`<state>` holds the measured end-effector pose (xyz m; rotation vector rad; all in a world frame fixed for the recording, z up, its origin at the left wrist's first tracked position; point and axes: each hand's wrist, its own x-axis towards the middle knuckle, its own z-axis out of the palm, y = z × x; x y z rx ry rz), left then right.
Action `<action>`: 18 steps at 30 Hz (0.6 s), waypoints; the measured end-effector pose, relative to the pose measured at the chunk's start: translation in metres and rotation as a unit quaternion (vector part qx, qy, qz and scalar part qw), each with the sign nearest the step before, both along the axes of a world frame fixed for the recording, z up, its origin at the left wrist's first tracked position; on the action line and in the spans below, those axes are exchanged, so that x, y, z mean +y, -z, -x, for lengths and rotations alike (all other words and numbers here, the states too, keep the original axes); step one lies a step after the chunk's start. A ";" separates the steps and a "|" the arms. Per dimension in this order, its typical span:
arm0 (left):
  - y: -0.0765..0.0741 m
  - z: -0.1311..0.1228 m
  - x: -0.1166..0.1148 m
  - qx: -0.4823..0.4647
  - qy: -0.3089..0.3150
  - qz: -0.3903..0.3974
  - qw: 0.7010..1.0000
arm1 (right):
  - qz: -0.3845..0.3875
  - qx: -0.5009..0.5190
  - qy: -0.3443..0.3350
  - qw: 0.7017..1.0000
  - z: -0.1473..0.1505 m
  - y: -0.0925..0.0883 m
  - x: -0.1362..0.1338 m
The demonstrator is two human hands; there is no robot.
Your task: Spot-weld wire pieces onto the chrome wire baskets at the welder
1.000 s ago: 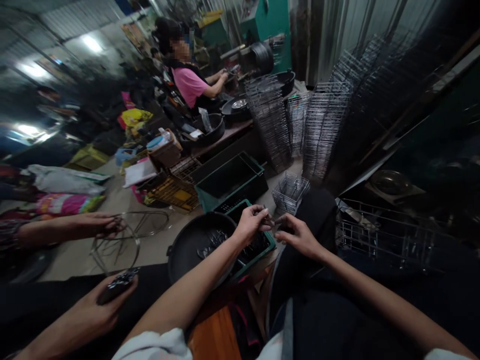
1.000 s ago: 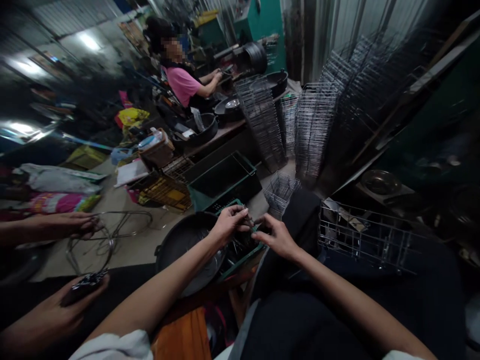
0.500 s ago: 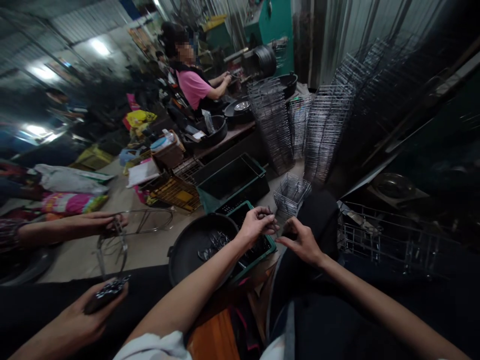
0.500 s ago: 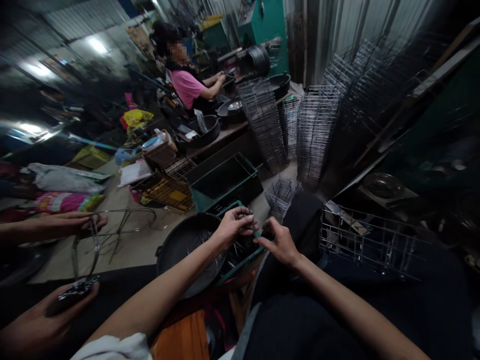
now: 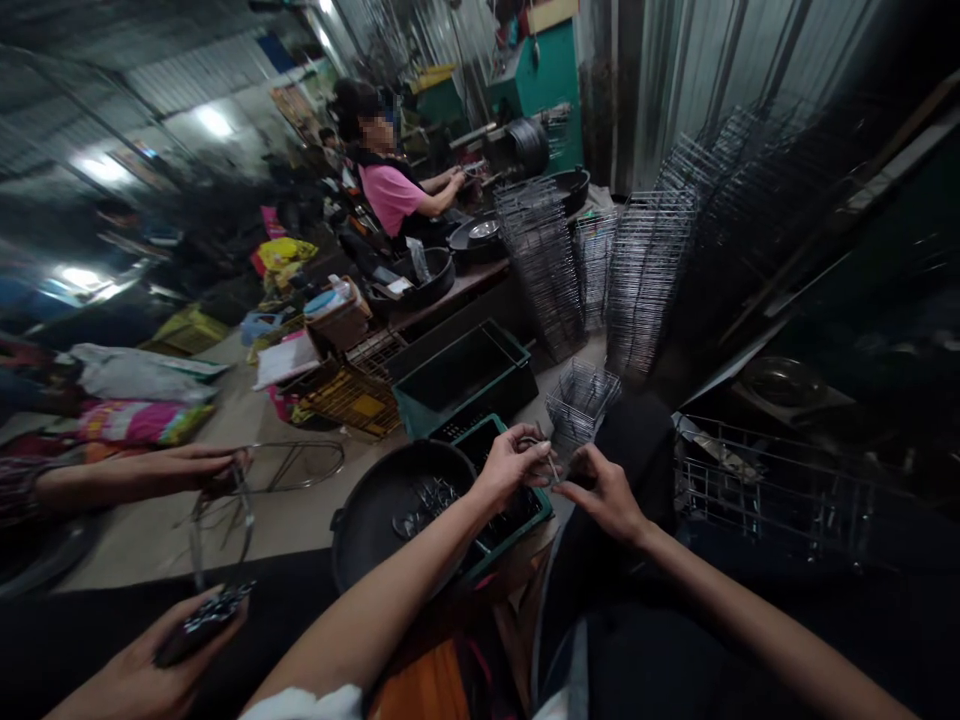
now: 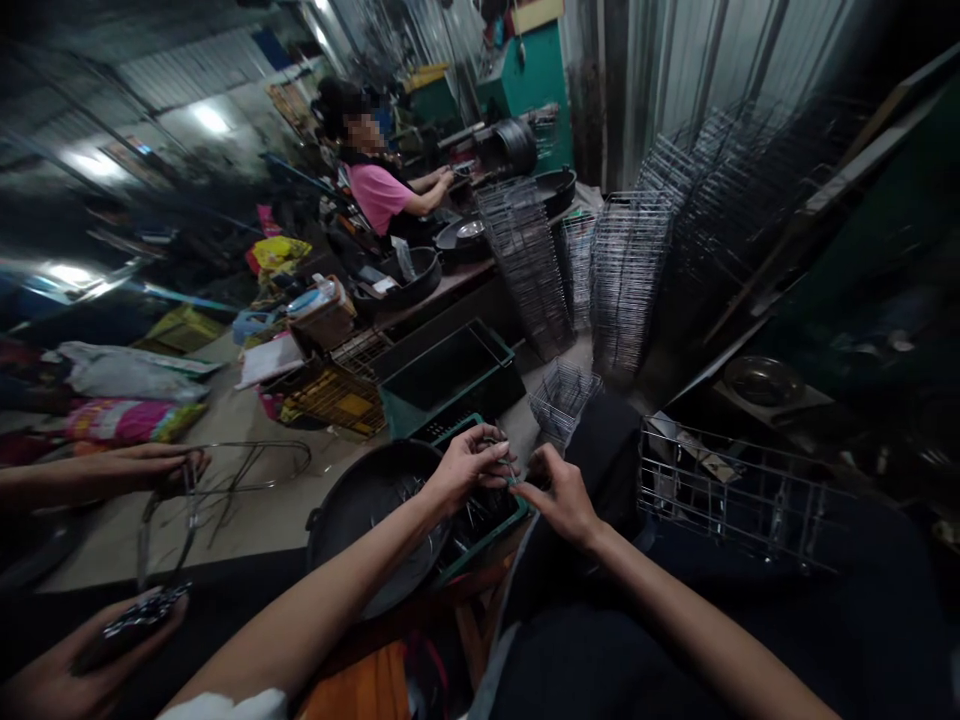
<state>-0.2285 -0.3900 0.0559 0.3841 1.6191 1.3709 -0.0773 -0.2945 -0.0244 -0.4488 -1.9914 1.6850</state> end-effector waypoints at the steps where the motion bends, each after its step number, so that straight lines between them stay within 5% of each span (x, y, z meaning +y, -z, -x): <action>1: 0.000 0.000 0.000 0.001 -0.004 -0.002 1.000 | 0.000 -0.010 -0.011 1.000 -0.001 -0.002 0.001; 6: -0.004 0.000 0.002 0.008 -0.034 -0.017 0.999 | 0.019 -0.052 -0.095 0.994 -0.010 -0.015 0.006; 13: -0.008 -0.005 0.003 0.020 -0.016 -0.014 1.000 | 0.146 -0.060 -0.055 0.986 0.000 -0.031 0.011; 18: -0.014 -0.009 0.002 0.076 -0.002 -0.038 0.996 | 0.058 -0.043 -0.041 0.997 0.004 -0.043 0.009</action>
